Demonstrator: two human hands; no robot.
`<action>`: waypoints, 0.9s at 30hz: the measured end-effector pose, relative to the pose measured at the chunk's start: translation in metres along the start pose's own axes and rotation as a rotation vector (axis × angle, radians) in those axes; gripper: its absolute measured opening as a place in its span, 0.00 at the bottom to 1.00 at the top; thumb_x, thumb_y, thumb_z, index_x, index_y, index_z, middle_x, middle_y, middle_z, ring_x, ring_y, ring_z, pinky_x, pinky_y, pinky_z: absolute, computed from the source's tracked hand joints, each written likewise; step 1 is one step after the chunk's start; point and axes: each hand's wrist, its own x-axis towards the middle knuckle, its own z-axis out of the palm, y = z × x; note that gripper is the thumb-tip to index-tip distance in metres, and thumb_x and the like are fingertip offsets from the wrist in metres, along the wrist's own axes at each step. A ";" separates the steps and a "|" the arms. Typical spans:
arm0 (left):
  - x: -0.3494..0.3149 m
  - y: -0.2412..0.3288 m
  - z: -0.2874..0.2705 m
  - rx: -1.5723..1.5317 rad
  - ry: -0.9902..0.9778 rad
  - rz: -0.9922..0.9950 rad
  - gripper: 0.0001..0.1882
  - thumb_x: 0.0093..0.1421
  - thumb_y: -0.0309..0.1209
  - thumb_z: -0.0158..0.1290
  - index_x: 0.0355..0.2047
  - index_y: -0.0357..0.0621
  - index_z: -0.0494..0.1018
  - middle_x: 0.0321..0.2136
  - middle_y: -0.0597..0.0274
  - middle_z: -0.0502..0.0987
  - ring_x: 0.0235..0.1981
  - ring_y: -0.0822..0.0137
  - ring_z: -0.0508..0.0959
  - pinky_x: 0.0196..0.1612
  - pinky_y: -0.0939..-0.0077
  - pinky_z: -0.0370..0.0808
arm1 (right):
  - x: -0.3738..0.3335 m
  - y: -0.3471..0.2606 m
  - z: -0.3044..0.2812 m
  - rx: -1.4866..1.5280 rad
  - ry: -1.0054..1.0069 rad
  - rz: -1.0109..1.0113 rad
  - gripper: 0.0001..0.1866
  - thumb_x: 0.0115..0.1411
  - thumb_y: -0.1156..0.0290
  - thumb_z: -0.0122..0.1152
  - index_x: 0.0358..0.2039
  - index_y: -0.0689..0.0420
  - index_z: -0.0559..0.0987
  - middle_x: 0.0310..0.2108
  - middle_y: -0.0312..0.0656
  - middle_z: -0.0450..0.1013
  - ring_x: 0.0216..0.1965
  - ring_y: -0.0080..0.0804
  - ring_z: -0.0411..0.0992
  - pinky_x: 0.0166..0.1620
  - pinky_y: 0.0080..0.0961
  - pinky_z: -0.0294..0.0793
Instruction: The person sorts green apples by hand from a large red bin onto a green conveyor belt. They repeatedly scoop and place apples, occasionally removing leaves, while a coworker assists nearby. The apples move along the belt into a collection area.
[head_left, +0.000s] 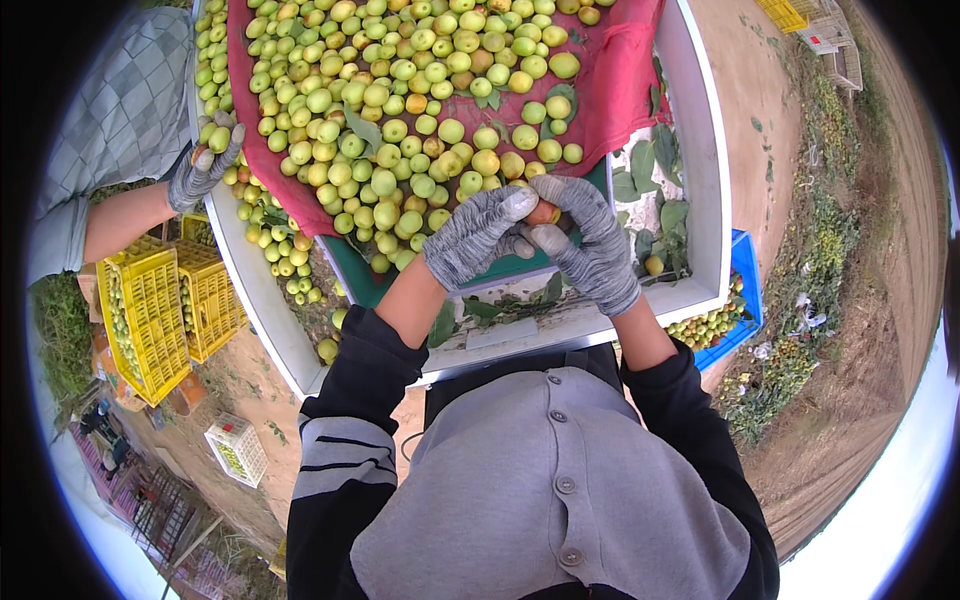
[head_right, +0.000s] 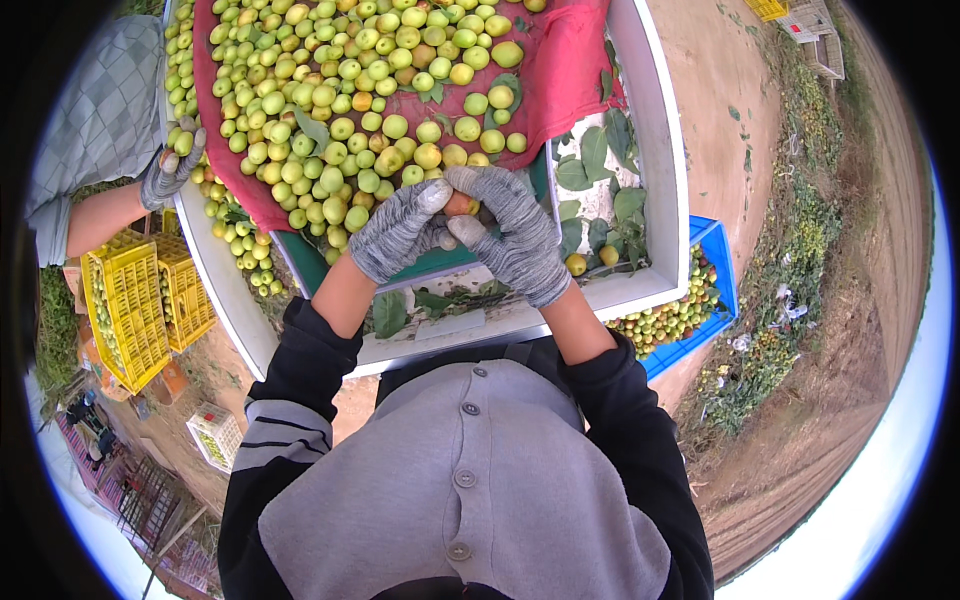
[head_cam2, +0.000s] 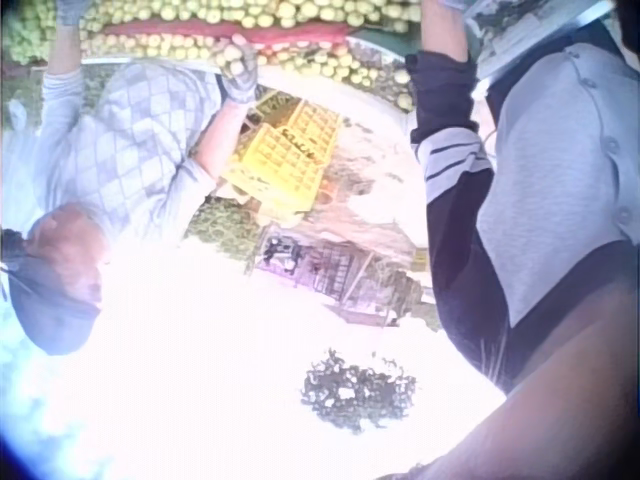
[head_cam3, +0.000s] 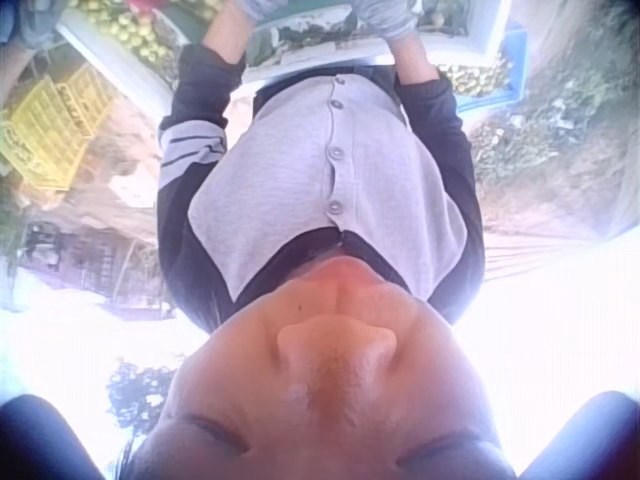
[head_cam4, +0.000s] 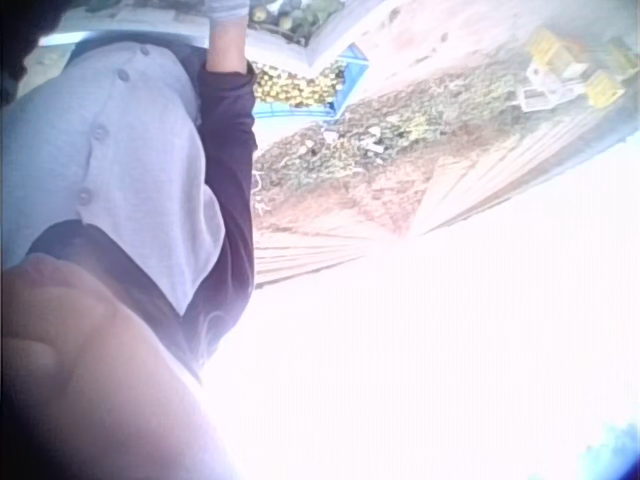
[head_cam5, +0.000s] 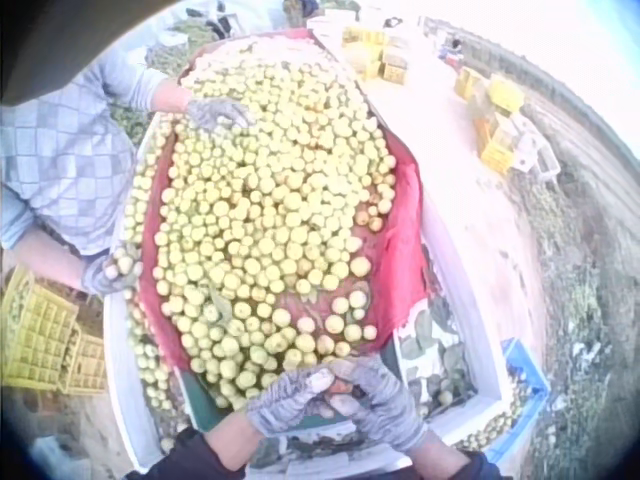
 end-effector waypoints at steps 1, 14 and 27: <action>0.000 -0.005 0.006 0.006 0.037 -0.049 0.24 0.66 0.49 0.52 0.48 0.40 0.75 0.39 0.63 0.80 0.37 0.73 0.80 0.36 0.81 0.78 | -0.005 0.004 -0.005 -0.041 -0.029 0.029 0.20 0.59 0.72 0.61 0.53 0.58 0.75 0.45 0.44 0.73 0.46 0.37 0.73 0.52 0.30 0.72; -0.007 0.066 -0.183 1.903 1.138 0.321 0.42 0.51 0.62 0.58 0.65 0.66 0.62 0.62 0.53 0.63 0.63 0.43 0.62 0.65 0.46 0.57 | -0.206 0.042 -0.246 -1.194 0.287 0.880 0.21 0.56 0.74 0.66 0.51 0.58 0.76 0.49 0.47 0.69 0.49 0.39 0.72 0.53 0.31 0.73; -0.027 0.000 -0.107 1.637 0.628 0.626 0.31 0.57 0.45 0.59 0.61 0.54 0.68 0.60 0.56 0.67 0.63 0.48 0.64 0.65 0.55 0.61 | 0.189 0.098 0.085 -0.811 -0.236 0.042 0.13 0.58 0.65 0.60 0.44 0.50 0.79 0.41 0.43 0.76 0.45 0.43 0.75 0.46 0.38 0.76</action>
